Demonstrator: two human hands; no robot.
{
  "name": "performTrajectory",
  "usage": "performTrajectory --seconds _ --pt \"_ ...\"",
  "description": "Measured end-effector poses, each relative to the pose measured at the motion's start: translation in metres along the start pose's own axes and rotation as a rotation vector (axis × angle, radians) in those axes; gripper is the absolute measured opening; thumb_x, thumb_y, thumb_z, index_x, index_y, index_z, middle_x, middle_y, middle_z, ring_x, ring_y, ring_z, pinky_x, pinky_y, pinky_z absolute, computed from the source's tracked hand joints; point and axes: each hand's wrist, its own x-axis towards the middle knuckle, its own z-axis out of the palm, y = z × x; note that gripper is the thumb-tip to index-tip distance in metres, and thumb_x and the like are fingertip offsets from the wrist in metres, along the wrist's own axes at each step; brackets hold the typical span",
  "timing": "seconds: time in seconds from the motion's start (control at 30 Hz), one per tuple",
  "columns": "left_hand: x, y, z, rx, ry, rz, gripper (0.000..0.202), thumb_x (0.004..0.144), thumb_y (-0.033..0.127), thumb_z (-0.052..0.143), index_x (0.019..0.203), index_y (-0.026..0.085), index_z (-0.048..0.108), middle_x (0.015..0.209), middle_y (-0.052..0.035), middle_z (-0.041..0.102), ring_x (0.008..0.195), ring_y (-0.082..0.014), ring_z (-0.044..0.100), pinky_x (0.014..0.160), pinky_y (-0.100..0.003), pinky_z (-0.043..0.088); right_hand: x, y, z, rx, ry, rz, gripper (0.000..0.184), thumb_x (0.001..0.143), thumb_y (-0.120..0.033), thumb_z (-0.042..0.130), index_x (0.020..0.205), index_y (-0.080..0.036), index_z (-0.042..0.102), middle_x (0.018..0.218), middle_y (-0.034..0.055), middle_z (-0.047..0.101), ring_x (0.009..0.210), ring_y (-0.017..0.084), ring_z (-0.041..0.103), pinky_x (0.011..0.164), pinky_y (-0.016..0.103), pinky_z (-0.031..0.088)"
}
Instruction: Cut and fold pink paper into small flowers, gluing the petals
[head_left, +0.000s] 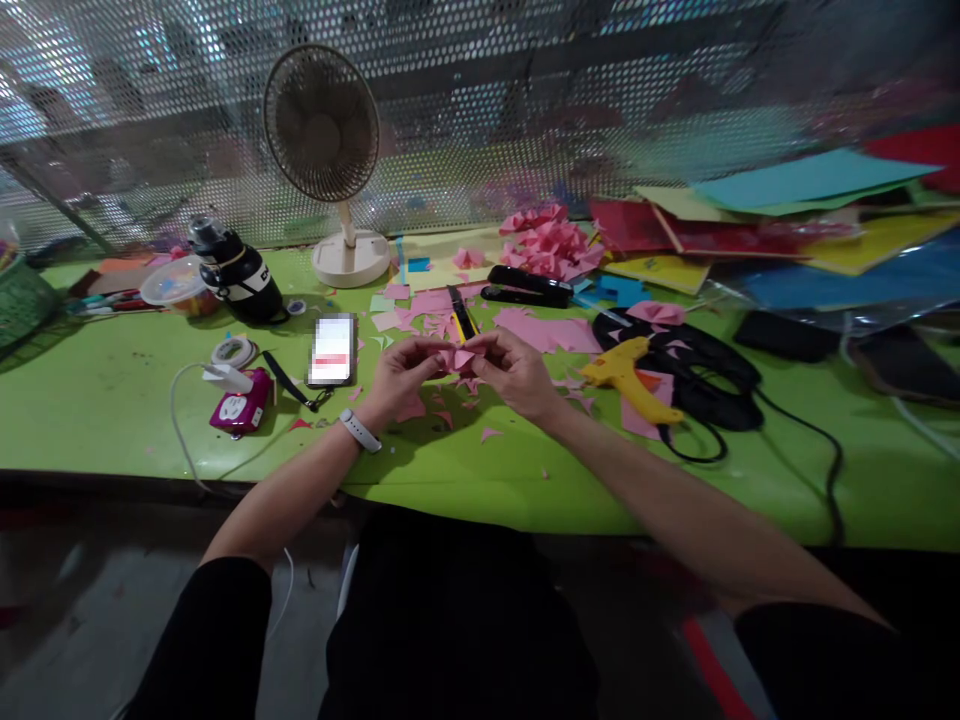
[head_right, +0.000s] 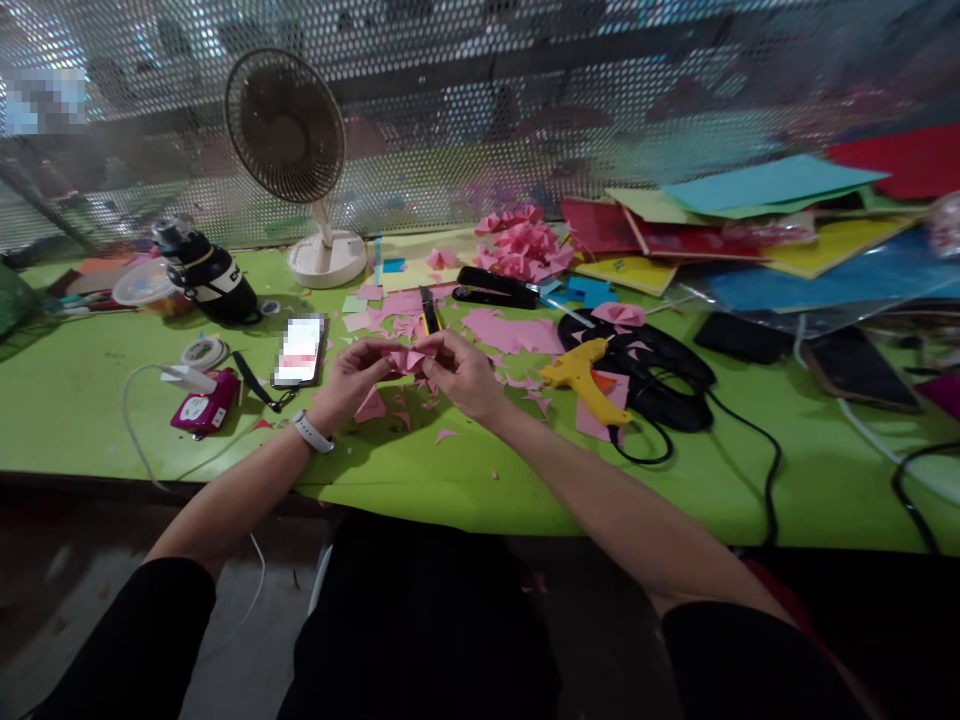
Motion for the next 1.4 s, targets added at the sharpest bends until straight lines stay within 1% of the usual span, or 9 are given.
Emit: performTrajectory --seconds 0.13,0.27,0.37,0.5,0.63,0.77,1.1,1.27,1.4 --pt "-0.001 0.002 0.004 -0.024 0.022 0.022 0.02 0.083 0.027 0.078 0.1 0.02 0.074 0.1 -0.0055 0.077 0.088 -0.0133 0.072 0.088 -0.033 0.061 0.0 0.004 0.001 -0.056 0.042 -0.012 0.016 0.087 -0.03 0.072 0.101 -0.023 0.068 0.09 0.0028 0.072 0.076 0.015 0.068 0.067 0.032 0.062" --pt "0.0 0.0 0.006 -0.096 0.026 0.017 0.022 0.08 0.031 0.08 0.098 0.021 0.073 0.099 -0.0048 0.077 0.087 -0.0143 0.073 0.087 -0.034 0.061 -0.001 0.007 0.002 -0.093 0.077 -0.051 0.017 0.088 -0.033 0.071 0.103 -0.025 0.073 0.097 0.0034 0.072 0.079 0.016 0.068 0.069 0.034 0.061" --pt "0.0 -0.001 0.007 -0.144 0.049 -0.024 0.028 0.077 0.034 0.083 0.098 0.02 0.07 0.094 -0.0036 0.078 0.085 -0.0138 0.074 0.086 -0.033 0.061 -0.001 0.006 0.004 -0.106 0.097 -0.094 0.017 0.088 -0.035 0.07 0.102 -0.026 0.076 0.097 0.0036 0.073 0.083 0.018 0.068 0.071 0.036 0.061" --pt "-0.001 -0.001 0.009 -0.24 0.104 -0.11 0.042 0.071 0.035 0.088 0.102 0.019 0.065 0.084 0.0 0.076 0.078 -0.0107 0.073 0.085 -0.029 0.059 -0.001 0.006 0.006 -0.178 0.173 -0.208 0.013 0.088 -0.036 0.071 0.097 -0.029 0.078 0.092 0.003 0.072 0.083 0.019 0.066 0.074 0.038 0.06" --pt "-0.003 -0.002 0.011 -0.281 0.126 -0.153 0.045 0.071 0.034 0.088 0.105 0.018 0.062 0.088 -0.0002 0.076 0.079 -0.0105 0.073 0.087 -0.029 0.059 0.0 0.008 0.008 -0.279 0.213 -0.274 0.015 0.09 -0.037 0.07 0.1 -0.033 0.08 0.097 0.0045 0.073 0.094 0.022 0.066 0.082 0.044 0.059" --pt "-0.004 -0.004 0.012 -0.318 0.126 -0.17 0.049 0.073 0.033 0.087 0.111 0.018 0.061 0.087 0.0001 0.076 0.078 -0.0111 0.074 0.087 -0.029 0.059 0.0 0.01 0.007 -0.328 0.197 -0.329 0.02 0.091 -0.034 0.068 0.108 -0.034 0.079 0.108 0.0056 0.074 0.103 0.024 0.067 0.089 0.047 0.058" --pt "-0.006 -0.004 0.01 -0.312 0.12 -0.146 0.046 0.075 0.03 0.086 0.113 0.02 0.063 0.077 0.0027 0.074 0.074 -0.0103 0.072 0.085 -0.029 0.06 0.002 0.012 0.003 -0.43 0.132 -0.411 0.02 0.092 -0.032 0.066 0.106 -0.036 0.08 0.102 0.0027 0.078 0.098 0.024 0.07 0.087 0.049 0.058" --pt "-0.002 -0.007 0.009 -0.321 0.13 -0.141 0.044 0.074 0.03 0.086 0.11 0.02 0.064 0.085 0.001 0.076 0.077 -0.01 0.073 0.087 -0.029 0.06 0.004 0.013 0.004 -0.399 0.148 -0.352 0.023 0.094 -0.035 0.064 0.112 -0.034 0.078 0.102 0.0034 0.078 0.097 0.023 0.07 0.085 0.047 0.059" --pt "-0.003 -0.007 0.009 -0.311 0.144 -0.13 0.042 0.075 0.031 0.084 0.11 0.021 0.064 0.081 0.0021 0.075 0.076 -0.0103 0.073 0.087 -0.03 0.06 0.003 0.012 0.006 -0.319 0.123 -0.32 0.023 0.094 -0.036 0.065 0.114 -0.036 0.077 0.105 0.002 0.078 0.098 0.022 0.071 0.088 0.048 0.06"
